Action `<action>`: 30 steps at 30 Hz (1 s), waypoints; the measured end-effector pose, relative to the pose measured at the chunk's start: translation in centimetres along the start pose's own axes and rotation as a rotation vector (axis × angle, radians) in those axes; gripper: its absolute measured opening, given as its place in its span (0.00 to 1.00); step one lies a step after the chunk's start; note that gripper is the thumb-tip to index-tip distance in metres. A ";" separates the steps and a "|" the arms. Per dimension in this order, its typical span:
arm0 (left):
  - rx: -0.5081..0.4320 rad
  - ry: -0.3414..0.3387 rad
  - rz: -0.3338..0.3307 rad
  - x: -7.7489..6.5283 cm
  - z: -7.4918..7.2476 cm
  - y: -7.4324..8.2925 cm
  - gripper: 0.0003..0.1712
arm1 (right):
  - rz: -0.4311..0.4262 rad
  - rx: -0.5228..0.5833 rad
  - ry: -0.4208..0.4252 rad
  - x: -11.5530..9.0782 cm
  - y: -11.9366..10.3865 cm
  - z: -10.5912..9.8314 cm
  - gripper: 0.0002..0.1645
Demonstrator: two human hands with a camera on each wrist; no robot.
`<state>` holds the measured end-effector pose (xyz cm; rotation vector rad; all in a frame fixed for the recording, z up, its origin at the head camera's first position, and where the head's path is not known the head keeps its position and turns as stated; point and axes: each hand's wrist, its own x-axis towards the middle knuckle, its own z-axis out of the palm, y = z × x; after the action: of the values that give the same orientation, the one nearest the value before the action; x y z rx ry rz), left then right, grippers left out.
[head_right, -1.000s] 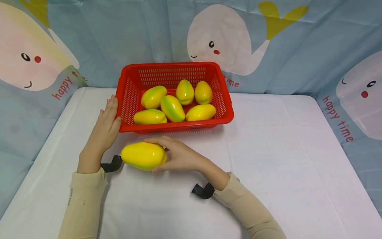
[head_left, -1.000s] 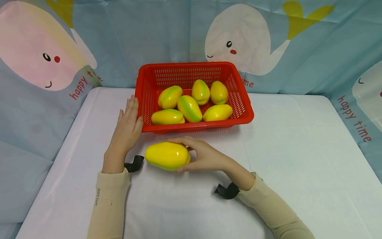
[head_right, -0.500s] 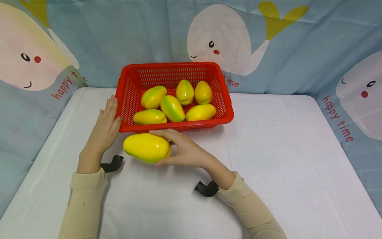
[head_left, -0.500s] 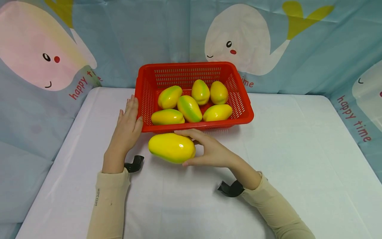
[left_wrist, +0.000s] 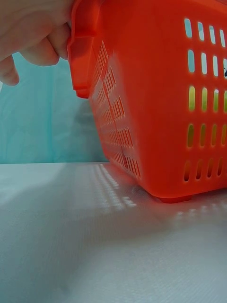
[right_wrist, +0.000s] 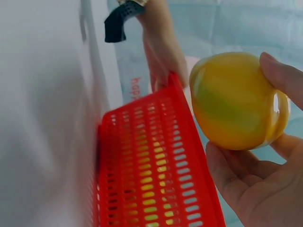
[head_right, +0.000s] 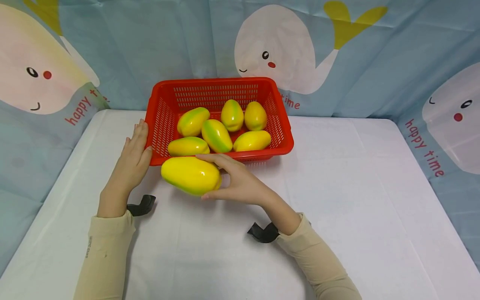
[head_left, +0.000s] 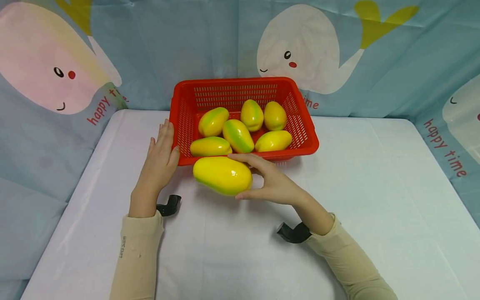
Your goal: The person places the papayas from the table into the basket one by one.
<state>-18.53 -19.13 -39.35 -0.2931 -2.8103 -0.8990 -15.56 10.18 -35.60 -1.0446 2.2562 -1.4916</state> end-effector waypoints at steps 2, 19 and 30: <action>0.001 0.001 -0.003 0.0 0.0 0.0 0.35 | -0.005 0.001 0.024 0.0 0.0 -0.4 0.47; 0.005 0.001 -0.008 0.0 0.0 0.0 0.35 | -0.002 0.036 0.263 -0.7 0.4 -4.8 0.45; 0.002 -0.005 0.000 -0.1 0.0 -0.1 0.35 | 0.022 0.063 0.334 -0.9 0.8 -6.3 0.44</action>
<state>-18.51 -19.26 -39.43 -0.2961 -2.8157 -0.8969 -18.72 15.41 -33.59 -0.7979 2.4050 -1.8309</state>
